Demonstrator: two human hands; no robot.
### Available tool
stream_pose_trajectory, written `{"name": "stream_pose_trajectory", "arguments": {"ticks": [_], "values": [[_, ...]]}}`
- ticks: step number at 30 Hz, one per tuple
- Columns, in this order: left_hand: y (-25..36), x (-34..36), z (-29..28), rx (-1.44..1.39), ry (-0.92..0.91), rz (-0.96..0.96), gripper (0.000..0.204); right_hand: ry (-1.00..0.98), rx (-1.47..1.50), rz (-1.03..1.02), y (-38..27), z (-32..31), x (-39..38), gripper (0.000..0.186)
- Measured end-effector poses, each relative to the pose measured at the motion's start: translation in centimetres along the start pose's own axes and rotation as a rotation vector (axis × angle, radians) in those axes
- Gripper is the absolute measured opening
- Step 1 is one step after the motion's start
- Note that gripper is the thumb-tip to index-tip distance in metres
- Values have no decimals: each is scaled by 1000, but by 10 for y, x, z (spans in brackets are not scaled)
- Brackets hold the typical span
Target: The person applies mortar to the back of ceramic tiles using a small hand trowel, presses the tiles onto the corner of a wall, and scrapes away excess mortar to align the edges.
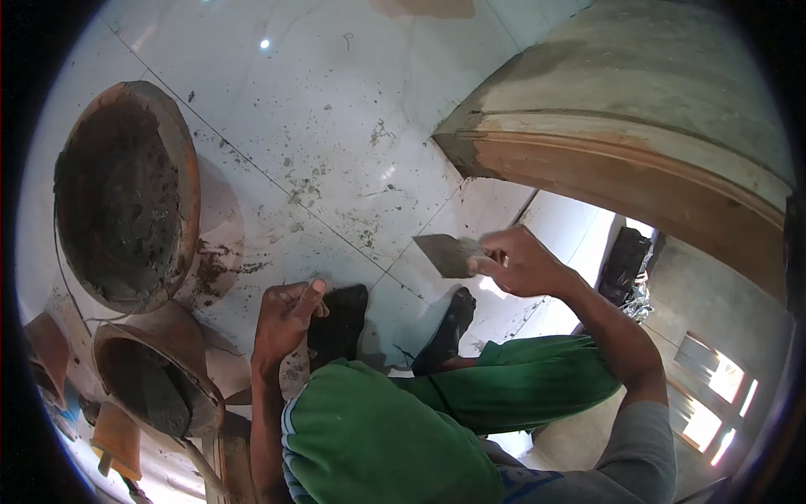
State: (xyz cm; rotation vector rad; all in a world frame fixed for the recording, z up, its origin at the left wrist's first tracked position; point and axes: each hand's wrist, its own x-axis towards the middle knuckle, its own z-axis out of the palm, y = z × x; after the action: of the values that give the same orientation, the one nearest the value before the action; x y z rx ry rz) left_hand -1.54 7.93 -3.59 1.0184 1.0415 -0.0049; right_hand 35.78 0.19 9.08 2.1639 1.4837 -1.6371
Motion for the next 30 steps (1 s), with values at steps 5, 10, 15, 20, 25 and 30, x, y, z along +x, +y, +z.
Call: {"name": "stream_pose_trajectory", "arguments": {"ticks": [5,10,15,20,25,30], "values": [[-7,2,4,-136,167,64,36,55,23,62,0,7,-26,33],[-17,20,-3,-88,149,64,31,135,42,28,1,23,-17,29],[-25,16,-16,-22,287,-129,30,218,-56,-141,-35,14,3,13],[-88,19,-31,-46,993,291,23,360,-307,-350,-105,-45,37,17],[-116,37,-31,199,1107,395,16,407,-633,-362,-190,-111,79,24],[-108,38,-36,596,1244,511,12,172,-791,-379,-244,-120,178,19]]}}
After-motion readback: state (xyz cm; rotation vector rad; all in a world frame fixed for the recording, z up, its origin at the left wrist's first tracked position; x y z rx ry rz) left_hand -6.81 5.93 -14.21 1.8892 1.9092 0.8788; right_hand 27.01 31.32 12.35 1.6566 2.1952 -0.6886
